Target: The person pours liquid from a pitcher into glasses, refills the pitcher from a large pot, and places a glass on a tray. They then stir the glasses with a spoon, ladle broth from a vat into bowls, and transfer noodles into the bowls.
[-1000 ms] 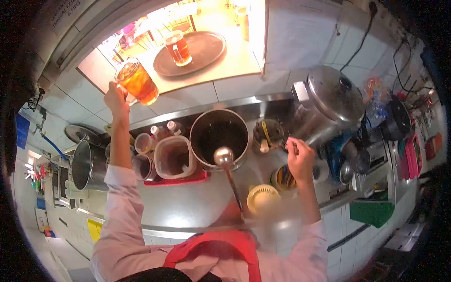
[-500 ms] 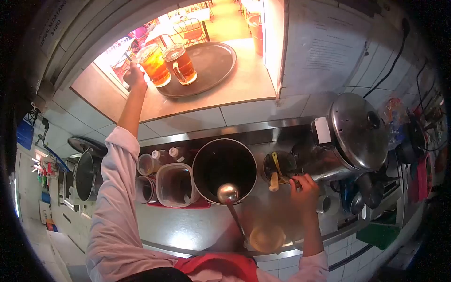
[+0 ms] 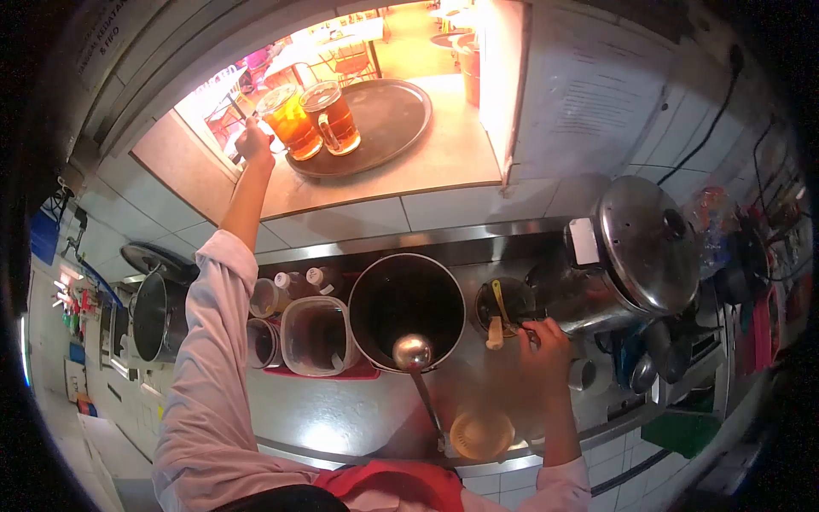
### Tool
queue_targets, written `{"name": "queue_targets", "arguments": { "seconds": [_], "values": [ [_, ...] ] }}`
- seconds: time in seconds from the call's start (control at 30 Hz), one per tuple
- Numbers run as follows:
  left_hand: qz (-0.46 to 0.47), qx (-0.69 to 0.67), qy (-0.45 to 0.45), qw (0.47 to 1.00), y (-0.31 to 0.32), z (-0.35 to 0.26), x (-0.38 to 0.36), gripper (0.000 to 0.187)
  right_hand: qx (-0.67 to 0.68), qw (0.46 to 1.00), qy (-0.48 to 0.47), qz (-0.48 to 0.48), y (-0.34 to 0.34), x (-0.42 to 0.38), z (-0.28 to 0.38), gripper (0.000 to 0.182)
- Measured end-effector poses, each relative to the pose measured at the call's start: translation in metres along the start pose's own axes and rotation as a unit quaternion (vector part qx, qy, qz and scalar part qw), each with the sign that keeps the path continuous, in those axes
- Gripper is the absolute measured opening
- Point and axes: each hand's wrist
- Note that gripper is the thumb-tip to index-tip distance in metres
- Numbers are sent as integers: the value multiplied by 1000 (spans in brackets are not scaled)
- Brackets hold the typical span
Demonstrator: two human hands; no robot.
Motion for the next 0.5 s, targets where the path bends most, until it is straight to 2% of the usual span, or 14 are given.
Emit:
{"name": "queue_targets", "arguments": {
  "seconds": [0.1, 0.2, 0.3, 0.37, 0.43, 0.47, 0.5],
  "values": [
    [20, -37, -18, 999, -3, 4, -1, 36, -2, 1000, -2, 3, -1, 0, -1, 10],
    [76, -26, -17, 997, -9, 4, -2, 35, -60, 997, 26, 36, -4, 1, -4, 17],
    [124, -31, -14, 992, -19, 7, -1, 36, -65, 997, 2, 32, -8, -3, -2, 19],
    [120, 5, -39, 992, -28, 19, 6, 32, -63, 997, -4, 44, -13, -7, 3, 26],
    [89, 116, 100, 984, -42, 42, 13, 32, -65, 997, -2, 42, -20, -13, 7, 30],
    [122, 67, 15, 990, -54, -11, -9, 36, -66, 997, -2, 45, -25, -17, 8, 34],
    [125, 5, 6, 992, -68, -44, -27, 39, -67, 997, 3, 39, -29, -23, 11, 34]
  ]
}}
Point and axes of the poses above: each hand's wrist, its own x-axis towards the middle knuckle, its own y-axis out of the palm, z = x × y, and after that the axes turned 14 degrees about y, right-handed
